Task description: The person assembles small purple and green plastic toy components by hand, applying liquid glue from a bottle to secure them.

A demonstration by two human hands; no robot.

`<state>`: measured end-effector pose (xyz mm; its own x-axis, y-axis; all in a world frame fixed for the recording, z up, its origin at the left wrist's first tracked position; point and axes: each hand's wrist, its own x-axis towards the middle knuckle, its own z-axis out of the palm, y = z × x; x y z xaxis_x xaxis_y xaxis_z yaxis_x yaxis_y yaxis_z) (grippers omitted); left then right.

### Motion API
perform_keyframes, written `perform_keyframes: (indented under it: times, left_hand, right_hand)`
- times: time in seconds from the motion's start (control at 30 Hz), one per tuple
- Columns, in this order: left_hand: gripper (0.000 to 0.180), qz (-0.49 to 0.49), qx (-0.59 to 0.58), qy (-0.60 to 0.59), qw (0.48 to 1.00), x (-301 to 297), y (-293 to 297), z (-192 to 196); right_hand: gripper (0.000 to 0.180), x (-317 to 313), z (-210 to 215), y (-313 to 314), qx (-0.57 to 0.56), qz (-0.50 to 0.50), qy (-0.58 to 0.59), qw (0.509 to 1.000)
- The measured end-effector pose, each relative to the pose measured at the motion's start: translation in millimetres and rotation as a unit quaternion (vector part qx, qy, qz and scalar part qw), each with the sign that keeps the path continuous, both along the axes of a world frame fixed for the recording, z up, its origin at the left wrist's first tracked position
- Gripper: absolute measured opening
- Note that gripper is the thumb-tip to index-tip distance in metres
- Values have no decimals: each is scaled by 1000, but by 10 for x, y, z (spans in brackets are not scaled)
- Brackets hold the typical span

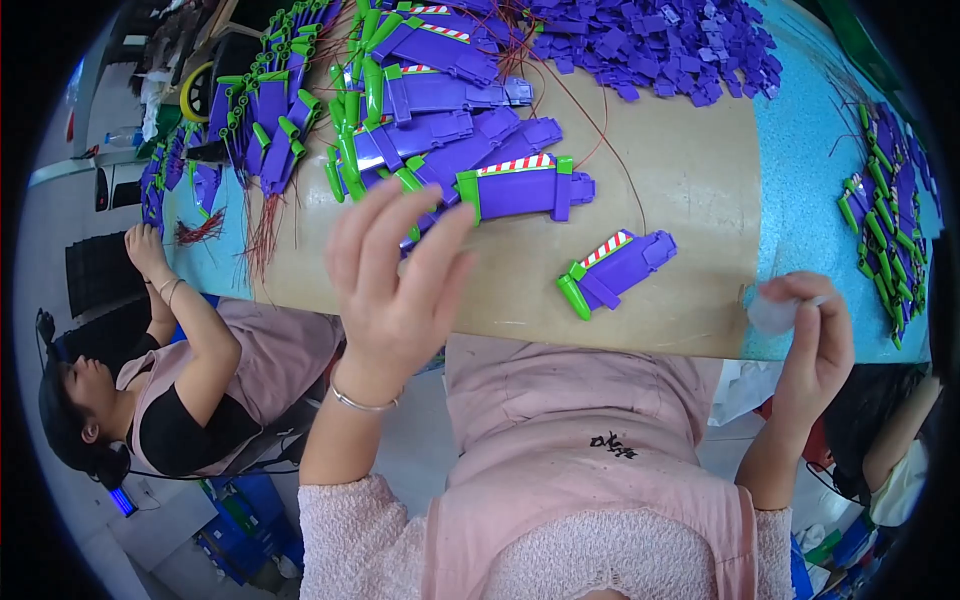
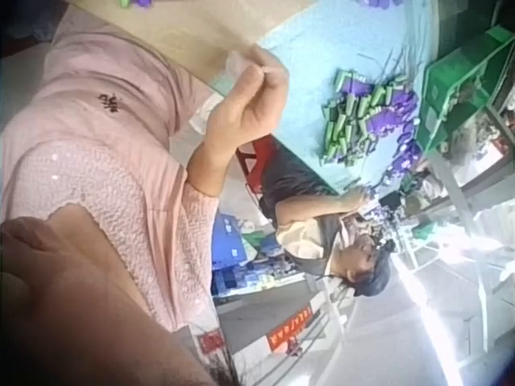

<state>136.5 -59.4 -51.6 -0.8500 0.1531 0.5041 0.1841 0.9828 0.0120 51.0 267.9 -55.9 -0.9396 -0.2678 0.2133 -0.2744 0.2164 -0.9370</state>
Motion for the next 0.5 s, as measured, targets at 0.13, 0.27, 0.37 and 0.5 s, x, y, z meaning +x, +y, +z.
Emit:
perform_keyframes:
  times: [0.13,0.27,0.37,0.5]
  left_hand:
    - [37,45,-47,-11,998,-141,25,37]
    - [35,57,-60,-11,997,-198,48,-51]
    - [34,62,-55,-10,997,-224,80,-53]
    - [31,56,-45,-8,997,-254,131,-73]
  right_hand:
    - [14,-82,-174,-24,-28,-6,46,999]
    - [15,4,-196,-38,-21,-11,18,1000]
    - [17,65,-213,-24,-29,-11,-11,999]
    - [28,90,-239,7,10,-22,-28,999]
